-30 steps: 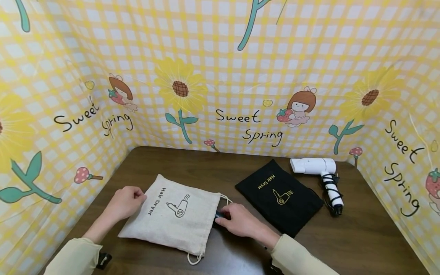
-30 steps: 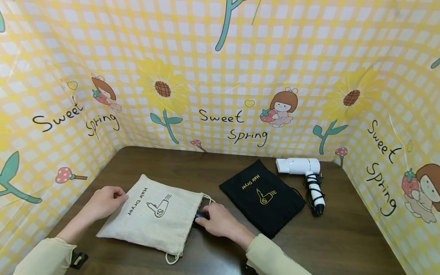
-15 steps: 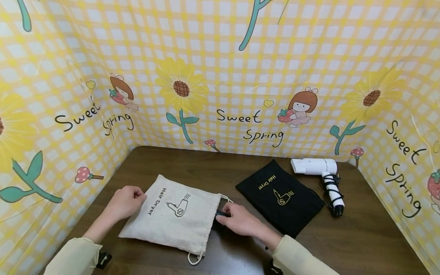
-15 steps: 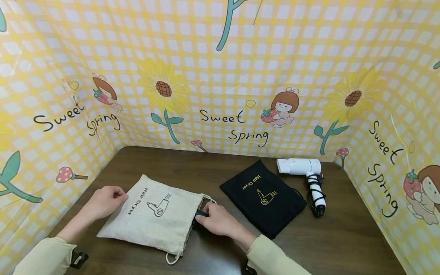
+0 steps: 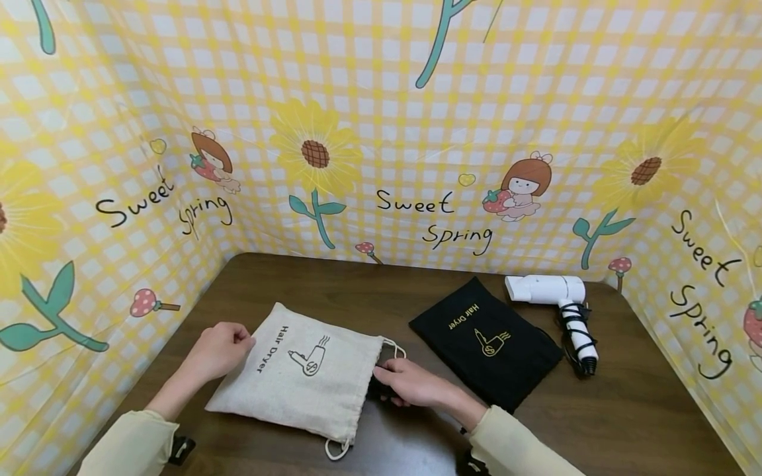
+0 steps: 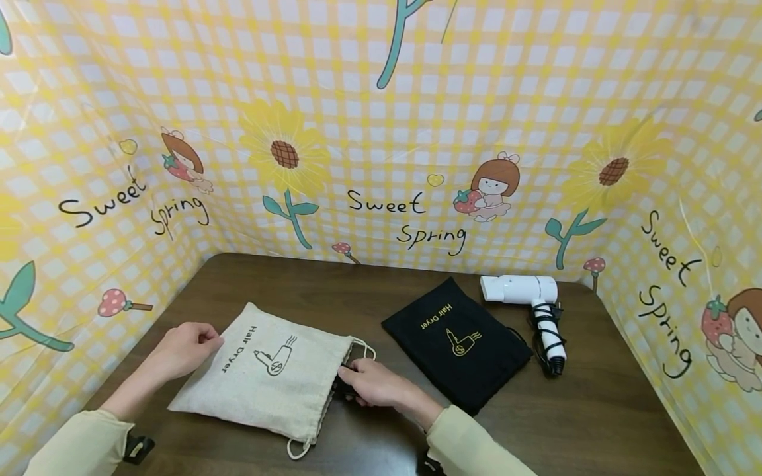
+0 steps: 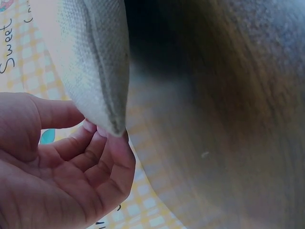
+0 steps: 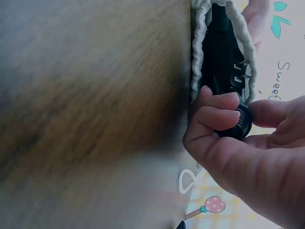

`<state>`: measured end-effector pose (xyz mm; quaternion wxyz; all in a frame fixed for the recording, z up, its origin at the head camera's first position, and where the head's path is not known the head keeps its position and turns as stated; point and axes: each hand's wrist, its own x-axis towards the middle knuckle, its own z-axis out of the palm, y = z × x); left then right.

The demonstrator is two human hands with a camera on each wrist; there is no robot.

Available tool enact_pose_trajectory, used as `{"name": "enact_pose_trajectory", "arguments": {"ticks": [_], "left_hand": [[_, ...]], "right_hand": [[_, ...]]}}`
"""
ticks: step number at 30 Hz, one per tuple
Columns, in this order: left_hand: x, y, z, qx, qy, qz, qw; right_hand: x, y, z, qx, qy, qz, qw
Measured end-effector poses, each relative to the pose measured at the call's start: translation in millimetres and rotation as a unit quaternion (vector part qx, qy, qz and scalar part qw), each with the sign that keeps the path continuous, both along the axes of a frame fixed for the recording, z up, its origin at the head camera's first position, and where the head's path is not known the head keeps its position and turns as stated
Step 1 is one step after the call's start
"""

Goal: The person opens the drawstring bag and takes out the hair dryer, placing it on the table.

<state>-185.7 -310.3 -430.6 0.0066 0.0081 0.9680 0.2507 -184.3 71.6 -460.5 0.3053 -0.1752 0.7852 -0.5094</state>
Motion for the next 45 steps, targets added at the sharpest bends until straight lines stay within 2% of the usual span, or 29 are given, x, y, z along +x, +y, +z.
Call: {"name": "enact_pose_trajectory", "arguments": {"ticks": [3, 10, 15, 21, 37, 45], "left_hand": [[0.5, -0.3, -0.2, 0.001, -0.007, -0.001, 1.0], [3.7, 2.3, 0.5, 0.013, -0.032, -0.004, 0.9994], [3.7, 2.1, 0.7, 0.01, -0.022, -0.004, 0.9997], [2.1, -0.7, 0.3, 0.0, -0.01, -0.004, 0.9999], [1.9, -1.0, 1.1, 0.005, -0.014, -0.002, 0.9999], [1.0, -0.2, 1.7, 0.003, -0.008, -0.006, 0.9999]], "right_hand": [[-0.7, -0.2, -0.6, -0.02, -0.019, -0.002, 0.9996], [1.0, -3.1, 0.6, -0.047, -0.028, -0.018, 0.9983], [3.1, -5.2, 0.9, -0.063, -0.041, -0.035, 0.9966], [4.7, -4.3, 1.0, -0.073, -0.033, -0.038, 0.9961], [8.2, 3.2, -1.6, -0.074, -0.008, -0.04, 0.9964], [8.1, 7.9, -2.9, -0.083, -0.02, -0.035, 0.9957]]}}
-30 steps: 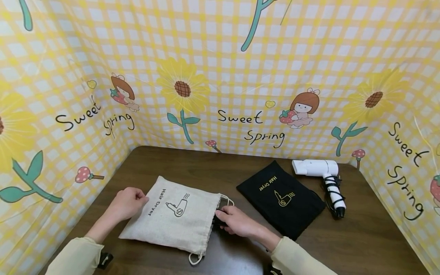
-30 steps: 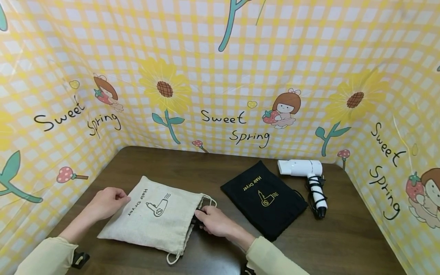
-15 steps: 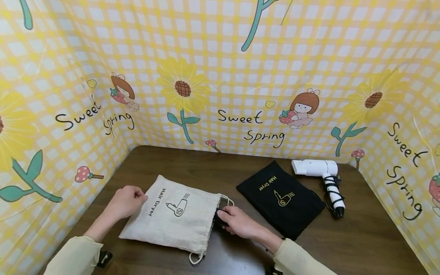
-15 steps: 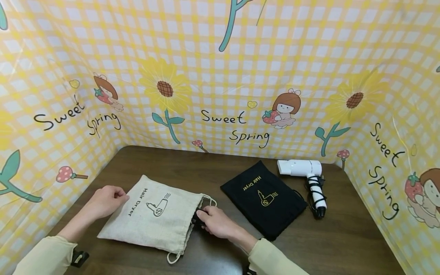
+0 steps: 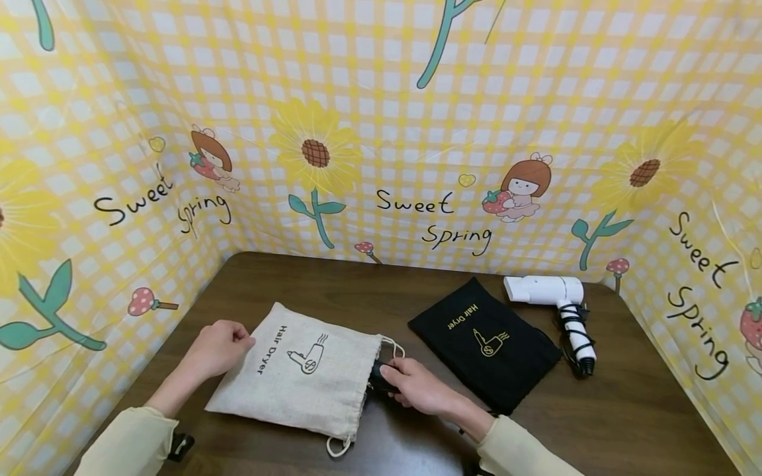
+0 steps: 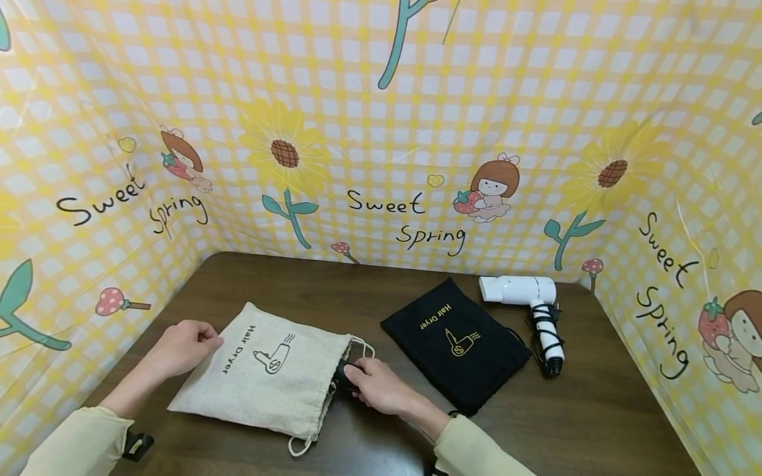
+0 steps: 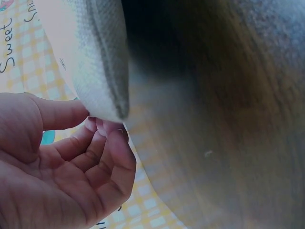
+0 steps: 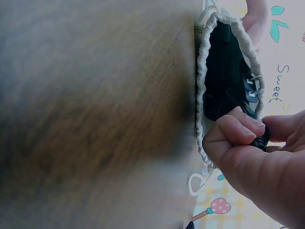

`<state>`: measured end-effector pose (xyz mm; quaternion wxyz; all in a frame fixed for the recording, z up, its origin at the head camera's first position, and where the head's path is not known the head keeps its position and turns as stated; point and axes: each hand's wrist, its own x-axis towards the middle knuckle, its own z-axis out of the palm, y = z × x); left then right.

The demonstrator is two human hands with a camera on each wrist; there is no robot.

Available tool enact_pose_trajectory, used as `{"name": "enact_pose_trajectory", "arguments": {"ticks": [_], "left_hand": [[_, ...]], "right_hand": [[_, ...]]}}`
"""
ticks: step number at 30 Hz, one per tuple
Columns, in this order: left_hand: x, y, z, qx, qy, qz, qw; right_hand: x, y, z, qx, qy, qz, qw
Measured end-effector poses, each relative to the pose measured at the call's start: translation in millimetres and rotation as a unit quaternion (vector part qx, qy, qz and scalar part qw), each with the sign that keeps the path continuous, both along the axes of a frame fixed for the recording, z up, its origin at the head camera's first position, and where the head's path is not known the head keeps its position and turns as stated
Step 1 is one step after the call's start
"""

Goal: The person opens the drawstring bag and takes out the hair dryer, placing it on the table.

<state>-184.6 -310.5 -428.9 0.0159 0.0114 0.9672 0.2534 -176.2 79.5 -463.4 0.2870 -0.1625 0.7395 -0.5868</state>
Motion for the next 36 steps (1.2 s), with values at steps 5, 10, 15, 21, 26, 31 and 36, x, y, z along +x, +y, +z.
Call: {"name": "enact_pose_trajectory", "arguments": {"ticks": [5, 10, 15, 21, 26, 31, 36], "left_hand": [[-0.5, -0.6, -1.4, -0.002, 0.003, -0.001, 1.0], [-0.8, -0.5, -1.2, -0.003, 0.006, 0.0, 1.0], [-2.2, -0.7, -1.1, -0.006, 0.008, -0.001, 1.0], [-2.0, -1.2, -1.0, -0.008, 0.004, 0.002, 1.0], [-1.2, -1.3, -0.1, -0.007, 0.001, 0.003, 1.0], [-0.7, -2.2, -1.1, -0.005, 0.003, 0.002, 1.0], [-0.5, -2.4, -1.3, -0.004, -0.001, 0.006, 1.0]], "right_hand": [[0.8, 3.6, 0.2, 0.001, 0.006, 0.002, 1.0], [1.1, 5.6, -0.8, 0.006, 0.014, 0.001, 0.9999], [1.5, 7.5, -1.2, 0.004, 0.004, 0.001, 1.0], [3.3, 8.9, -0.9, -0.001, -0.005, -0.002, 1.0], [4.1, 10.0, -1.7, 0.0, -0.004, -0.005, 1.0], [4.6, 11.9, -1.6, -0.003, -0.008, -0.006, 0.9999], [5.5, 13.3, -1.6, -0.003, -0.008, -0.008, 0.9999]]}}
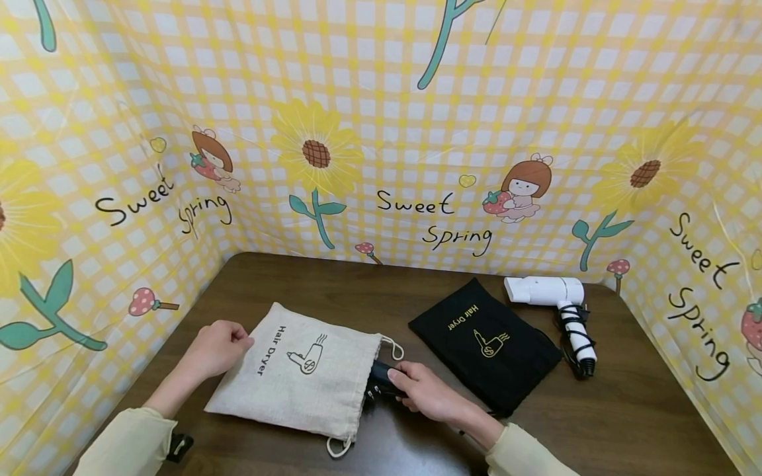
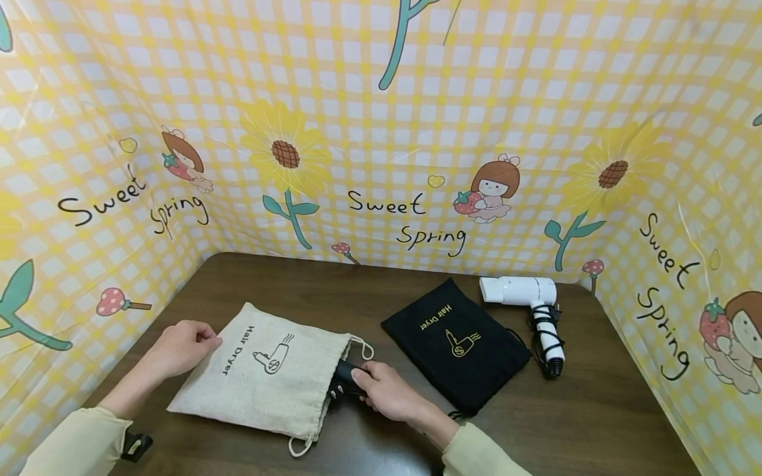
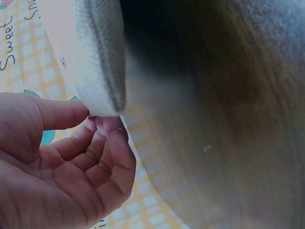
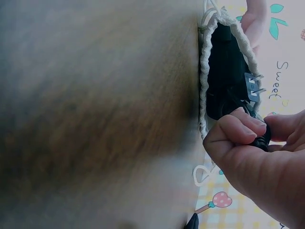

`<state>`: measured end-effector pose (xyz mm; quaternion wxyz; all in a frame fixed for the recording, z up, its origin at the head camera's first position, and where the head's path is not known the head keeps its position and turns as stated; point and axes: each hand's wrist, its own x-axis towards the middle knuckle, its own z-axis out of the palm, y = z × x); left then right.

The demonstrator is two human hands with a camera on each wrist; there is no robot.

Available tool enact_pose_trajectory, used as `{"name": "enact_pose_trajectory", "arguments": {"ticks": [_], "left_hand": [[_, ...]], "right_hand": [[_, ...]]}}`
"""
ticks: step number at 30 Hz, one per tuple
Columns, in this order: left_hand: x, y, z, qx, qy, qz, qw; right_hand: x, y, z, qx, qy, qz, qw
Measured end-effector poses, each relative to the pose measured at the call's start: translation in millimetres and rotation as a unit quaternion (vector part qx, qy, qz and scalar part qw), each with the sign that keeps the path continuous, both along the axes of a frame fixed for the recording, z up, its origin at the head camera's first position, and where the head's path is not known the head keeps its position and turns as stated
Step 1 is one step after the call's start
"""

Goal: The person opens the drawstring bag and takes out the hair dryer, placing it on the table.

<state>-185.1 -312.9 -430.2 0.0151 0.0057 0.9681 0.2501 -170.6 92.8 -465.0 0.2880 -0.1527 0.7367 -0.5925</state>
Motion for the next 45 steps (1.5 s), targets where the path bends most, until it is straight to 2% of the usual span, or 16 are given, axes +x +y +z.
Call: {"name": "enact_pose_trajectory", "arguments": {"ticks": [9, 45], "left_hand": [[1.6, -1.3, -1.4, -0.003, 0.004, 0.002, 1.0], [0.3, -2.5, -1.3, -0.008, 0.004, 0.004, 1.0]], "right_hand": [[1.6, 1.8, -2.6, 0.0, 0.013, -0.002, 0.9999], [8.2, 13.1, -2.0, -0.009, 0.004, -0.014, 0.9998]]}}
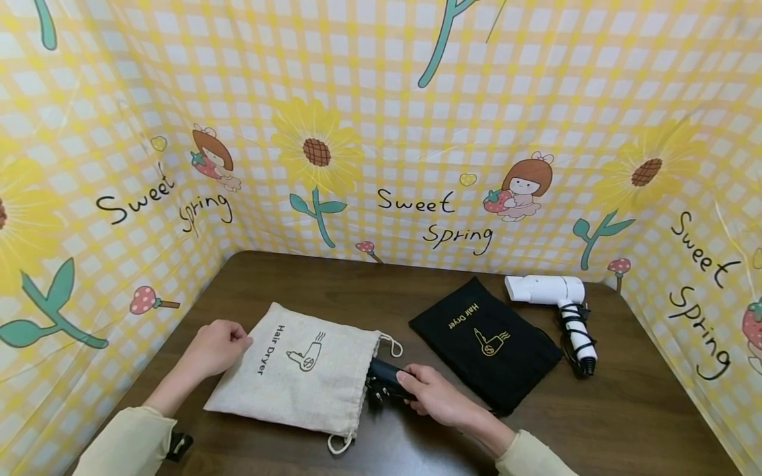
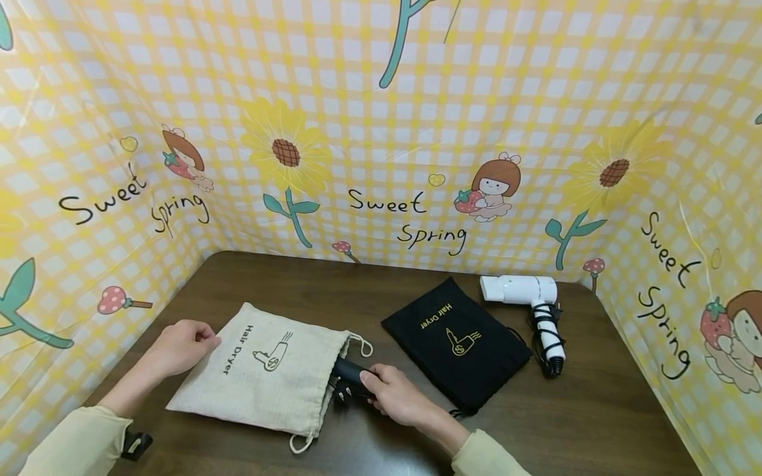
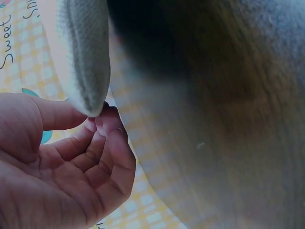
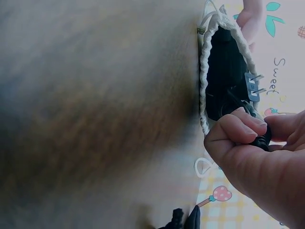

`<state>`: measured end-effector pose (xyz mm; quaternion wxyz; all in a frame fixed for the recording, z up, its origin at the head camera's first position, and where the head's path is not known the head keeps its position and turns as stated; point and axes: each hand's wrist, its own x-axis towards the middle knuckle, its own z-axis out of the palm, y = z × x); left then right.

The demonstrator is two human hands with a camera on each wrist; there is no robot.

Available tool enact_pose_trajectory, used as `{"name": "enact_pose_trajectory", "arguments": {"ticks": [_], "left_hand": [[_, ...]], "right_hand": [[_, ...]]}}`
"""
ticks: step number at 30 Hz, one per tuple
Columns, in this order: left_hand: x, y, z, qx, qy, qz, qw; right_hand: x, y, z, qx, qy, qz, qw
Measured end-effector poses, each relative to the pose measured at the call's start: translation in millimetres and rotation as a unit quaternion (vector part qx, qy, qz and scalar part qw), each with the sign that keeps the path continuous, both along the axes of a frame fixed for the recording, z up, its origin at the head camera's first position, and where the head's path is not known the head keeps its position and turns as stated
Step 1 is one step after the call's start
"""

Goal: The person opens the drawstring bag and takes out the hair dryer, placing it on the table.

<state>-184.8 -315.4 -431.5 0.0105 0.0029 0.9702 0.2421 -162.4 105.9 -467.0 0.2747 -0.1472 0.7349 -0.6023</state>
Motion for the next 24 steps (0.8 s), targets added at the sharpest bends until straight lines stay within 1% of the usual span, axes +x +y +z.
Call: {"name": "enact_pose_trajectory", "arguments": {"ticks": [11, 15, 24], "left_hand": [[0.6, -2.4, -3.1, 0.0, 0.003, -0.004, 1.0], [0.4, -2.2, -2.3, -0.001, 0.006, -0.006, 1.0], [0.8, -1.9, -0.8, 0.003, 0.001, -0.002, 1.0]], "right_hand": [[1.1, 3.3, -0.3, -0.004, -0.004, -0.002, 1.0], [1.5, 4.8, 0.3, -0.007, -0.01, -0.001, 0.9999], [2.4, 8.5, 2.6, -0.004, -0.015, 0.0, 0.9999]]}}
